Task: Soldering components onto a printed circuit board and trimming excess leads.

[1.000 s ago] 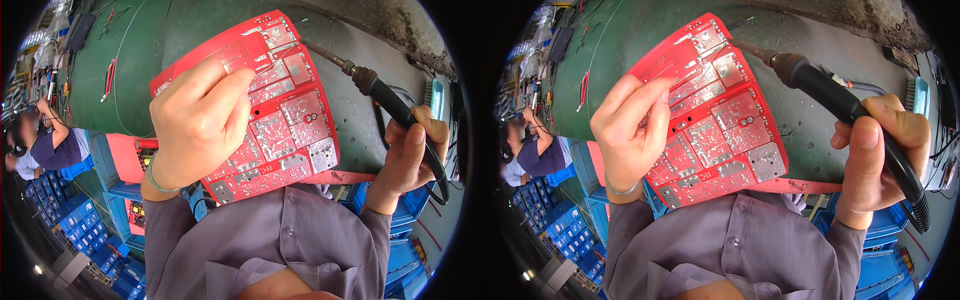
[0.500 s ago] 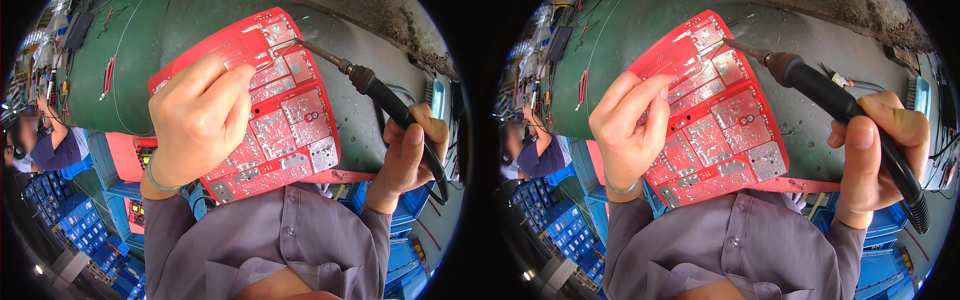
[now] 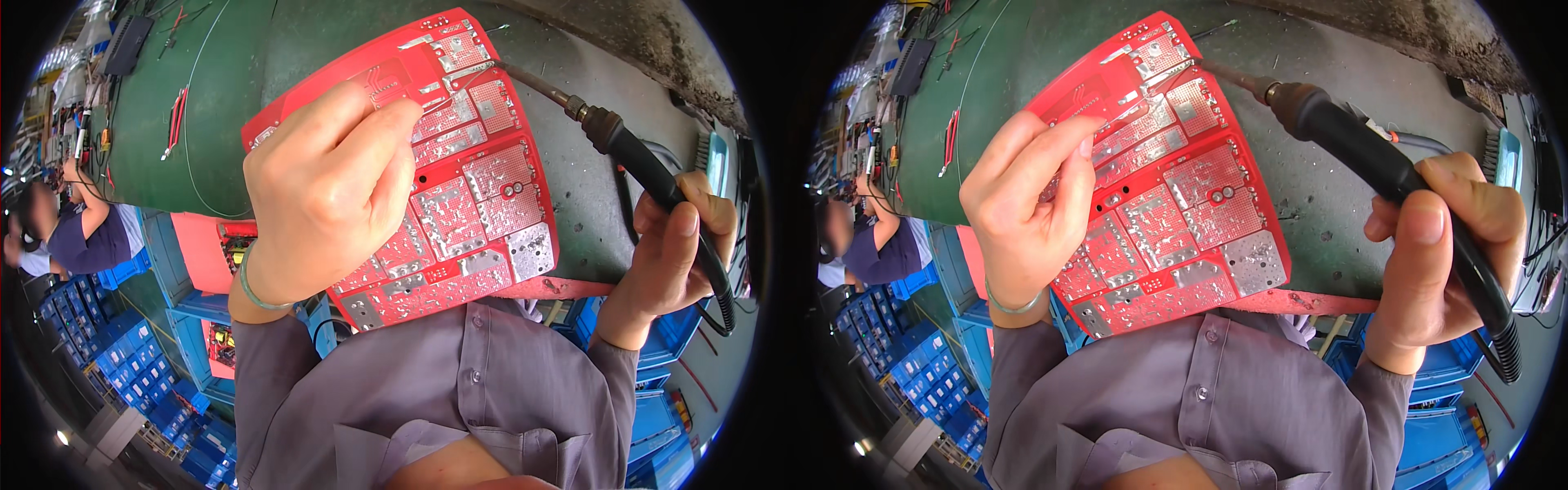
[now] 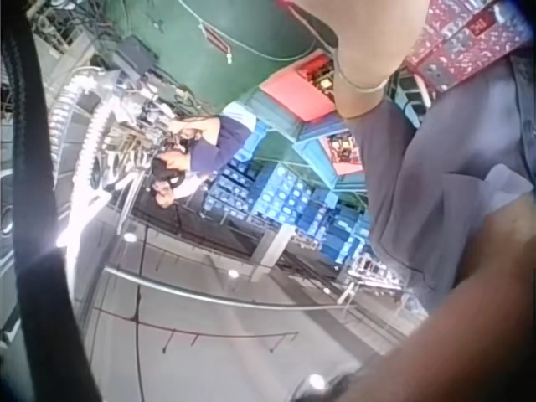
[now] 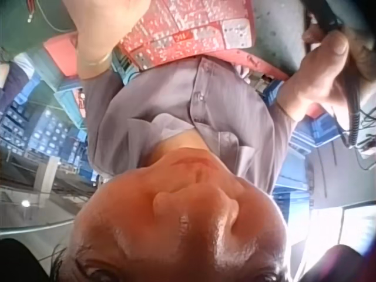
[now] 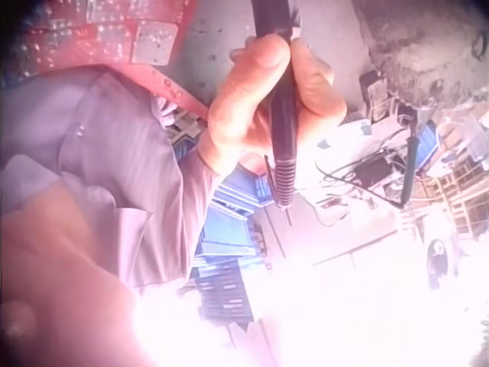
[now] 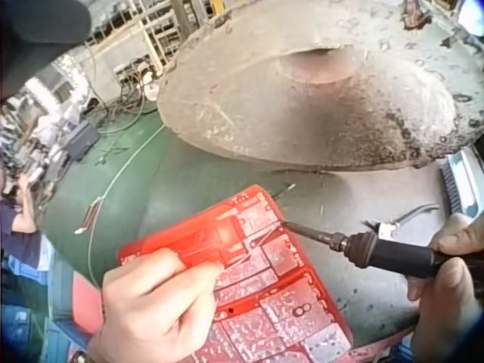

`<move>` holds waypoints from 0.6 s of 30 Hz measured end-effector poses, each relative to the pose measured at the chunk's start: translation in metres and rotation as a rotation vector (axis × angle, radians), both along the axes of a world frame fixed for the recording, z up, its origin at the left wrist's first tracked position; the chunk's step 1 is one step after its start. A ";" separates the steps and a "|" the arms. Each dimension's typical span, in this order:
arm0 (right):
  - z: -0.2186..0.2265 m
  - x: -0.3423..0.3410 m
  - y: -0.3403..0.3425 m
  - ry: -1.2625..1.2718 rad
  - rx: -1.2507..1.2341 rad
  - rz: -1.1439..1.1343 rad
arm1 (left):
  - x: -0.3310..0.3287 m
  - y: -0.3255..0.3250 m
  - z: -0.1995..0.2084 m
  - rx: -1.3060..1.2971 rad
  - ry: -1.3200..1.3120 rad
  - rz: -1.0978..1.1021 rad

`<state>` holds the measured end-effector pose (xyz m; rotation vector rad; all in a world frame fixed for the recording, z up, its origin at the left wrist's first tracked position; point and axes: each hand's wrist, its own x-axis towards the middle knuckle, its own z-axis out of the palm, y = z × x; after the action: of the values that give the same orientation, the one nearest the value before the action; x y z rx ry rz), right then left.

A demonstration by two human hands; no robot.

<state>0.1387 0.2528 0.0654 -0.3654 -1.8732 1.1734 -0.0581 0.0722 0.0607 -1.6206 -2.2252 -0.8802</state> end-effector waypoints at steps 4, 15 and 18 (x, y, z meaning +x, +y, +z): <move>0.002 0.000 0.000 -0.013 -0.010 0.024 | 0.002 0.000 0.002 0.004 -0.046 -0.012; 0.000 -0.001 0.000 0.002 0.023 -0.033 | 0.000 -0.001 0.002 -0.002 -0.052 -0.022; 0.001 0.001 0.001 0.002 0.028 -0.056 | 0.000 -0.001 0.002 0.002 -0.053 -0.030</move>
<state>0.1393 0.2535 0.0660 -0.3992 -1.8642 1.1088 -0.0578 0.0715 0.0630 -1.6522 -2.2396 -0.9434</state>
